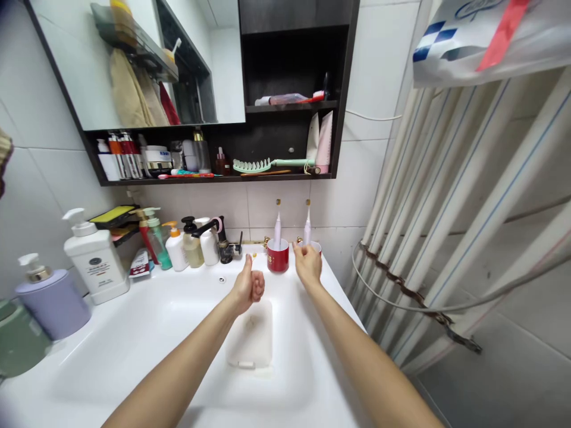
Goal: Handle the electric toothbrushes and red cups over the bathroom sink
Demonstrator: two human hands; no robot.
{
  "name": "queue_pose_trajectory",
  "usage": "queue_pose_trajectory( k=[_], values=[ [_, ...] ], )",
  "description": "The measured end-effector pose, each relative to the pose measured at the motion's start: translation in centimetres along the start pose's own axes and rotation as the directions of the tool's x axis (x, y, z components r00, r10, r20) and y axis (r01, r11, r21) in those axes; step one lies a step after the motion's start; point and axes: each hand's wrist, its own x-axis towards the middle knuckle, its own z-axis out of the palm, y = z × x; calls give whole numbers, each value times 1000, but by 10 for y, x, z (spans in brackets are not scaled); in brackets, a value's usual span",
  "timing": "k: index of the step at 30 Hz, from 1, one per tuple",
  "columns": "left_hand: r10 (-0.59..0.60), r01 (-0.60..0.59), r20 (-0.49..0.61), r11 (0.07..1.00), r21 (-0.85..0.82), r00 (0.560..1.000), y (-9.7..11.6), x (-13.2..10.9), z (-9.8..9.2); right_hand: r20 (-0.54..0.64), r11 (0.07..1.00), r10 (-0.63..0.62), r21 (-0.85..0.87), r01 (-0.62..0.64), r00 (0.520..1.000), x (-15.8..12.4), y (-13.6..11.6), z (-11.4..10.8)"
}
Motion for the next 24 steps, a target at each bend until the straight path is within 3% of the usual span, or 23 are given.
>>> queue_pose_trajectory(
  k=[3,6,12,18,22,24],
  values=[
    [-60,63,-90,997,37,994,-23,3,-15,-75,984,31,-172,-43,997,24,22,-7],
    [-68,73,-76,996,56,995,-37,3,-24,0,956,44,-290,-42,999,35,36,-11],
    [3,2,-45,994,114,999,-38,-6,-35,157,898,-15,-432,83,987,13,40,-31],
    [222,-197,-94,955,221,971,-24,-9,-25,352,879,-117,-399,262,929,-36,19,-47],
    [485,-450,-37,835,316,874,-20,-5,-13,485,889,-174,-297,349,857,-72,9,-26],
    [540,-500,12,772,393,842,-23,-3,-12,530,894,-196,-249,372,825,-88,7,-11]
  ],
)
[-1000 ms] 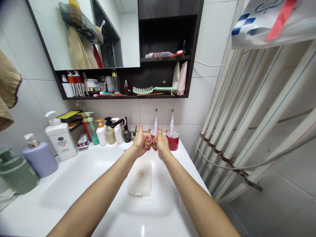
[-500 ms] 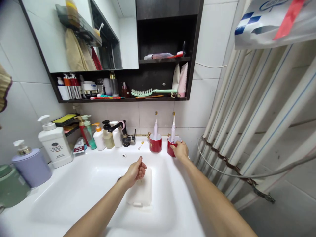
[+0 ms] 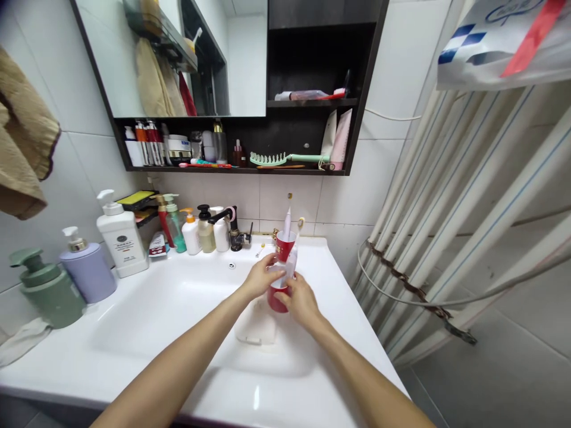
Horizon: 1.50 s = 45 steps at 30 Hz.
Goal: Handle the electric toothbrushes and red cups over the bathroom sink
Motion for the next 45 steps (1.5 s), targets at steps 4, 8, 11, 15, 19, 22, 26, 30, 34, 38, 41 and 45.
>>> queue_pose_trajectory(
  k=[4,8,11,15,19,22,26,30,34,38,41,45],
  values=[
    [-51,52,-8,980,191,999,-15,-4,-7,64,997,-56,61,52,996,-5,-15,29],
    [-71,82,-116,992,93,991,-25,-5,-25,96,997,-32,78,24,995,-5,-17,46],
    [-63,28,-240,989,-145,969,-19,-1,-43,97,997,8,82,-16,995,-3,-14,55],
    [-72,-51,-355,944,-325,932,-2,2,-68,100,994,40,98,-50,994,-2,-10,61],
    [-115,-58,-428,927,-371,896,8,-2,-83,105,991,51,118,-63,993,-3,-8,61],
    [-165,-23,-427,915,-403,889,8,-9,-82,65,989,45,141,-54,997,-5,-15,51],
    [-217,32,-376,897,-442,901,2,-19,-64,83,898,27,436,-60,996,-11,-36,35],
    [-259,130,-254,892,-433,932,-9,-25,-46,285,745,35,632,-215,958,-20,-50,32],
    [-346,199,-170,805,-559,923,-23,-23,-49,418,641,96,669,-378,903,-27,-49,36],
    [-414,258,-106,725,-639,904,-31,-19,-65,492,611,110,652,-449,864,-28,-46,39],
    [-452,258,-133,700,-666,882,-34,-16,-71,532,626,80,631,-458,843,-27,-41,44],
    [-494,241,-213,702,-671,843,-38,-14,-74,548,667,58,600,-441,834,-26,-31,56]
  ],
)
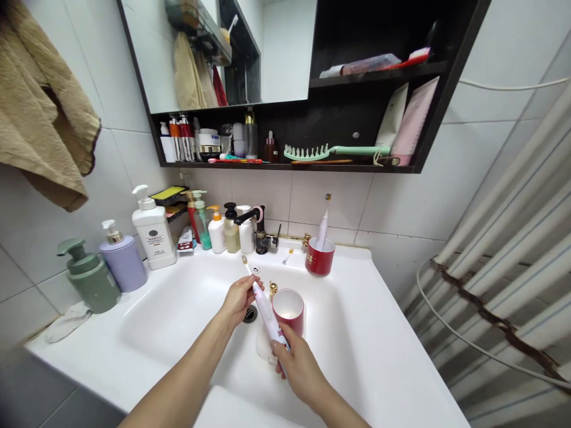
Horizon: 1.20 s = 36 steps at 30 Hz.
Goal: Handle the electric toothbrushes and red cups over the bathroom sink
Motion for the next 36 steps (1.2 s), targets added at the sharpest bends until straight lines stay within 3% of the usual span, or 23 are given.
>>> queue_pose_trajectory(
  k=[11,16,21,26,30,36],
  values=[
    [29,-30,-95,1000,-5,995,-3,2,0,-53,992,-64,-114,58,997,4,7,0],
    [33,-36,-126,999,-21,992,-2,2,0,29,999,3,-43,-2,1000,1,2,2],
    [33,-41,-170,998,-45,985,-1,1,1,-73,972,-103,-221,85,992,1,-3,2],
    [20,-31,-200,998,-53,980,-1,2,2,1,991,22,-133,-21,1000,3,-7,5],
    [14,-29,-220,997,-64,975,-1,3,2,-27,989,-18,-148,14,999,1,-10,6],
    [4,-20,-229,998,-67,973,-1,4,1,18,995,52,-92,-50,998,-1,-10,8]
  ],
)
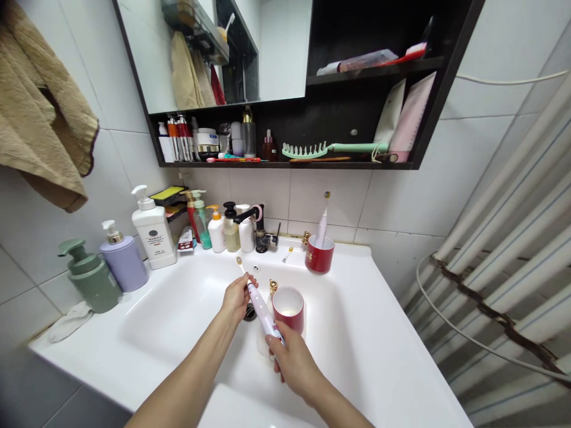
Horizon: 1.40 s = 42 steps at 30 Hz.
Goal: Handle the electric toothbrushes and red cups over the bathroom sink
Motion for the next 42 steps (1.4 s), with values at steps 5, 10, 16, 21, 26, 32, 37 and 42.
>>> queue_pose_trajectory(
  k=[5,10,16,21,26,32,37,42],
  values=[
    [6,-6,0,1000,-8,1000,-1,3,-2,37,999,-4,52,2,999,-1,0,0],
    [-3,2,-12,1000,-16,1000,-2,5,-3,-15,1000,-5,-21,4,1000,-3,-1,0],
    [-9,8,-32,1000,-16,999,-3,5,-2,14,999,27,35,-28,1000,-2,1,0],
    [-6,4,-48,999,-31,999,2,7,-5,72,996,17,89,-23,997,-6,2,0],
    [5,-5,1,997,78,1000,9,10,-12,35,996,41,79,-44,999,-7,5,0],
    [81,-131,112,810,572,990,-1,23,5,-100,981,-55,178,72,993,-7,-2,-6],
    [170,-218,142,626,749,975,-6,58,42,-164,964,-111,220,146,980,-9,-5,-13],
    [280,-304,194,433,849,940,-20,93,67,-129,971,-89,211,115,988,-7,0,-11]
  ],
)
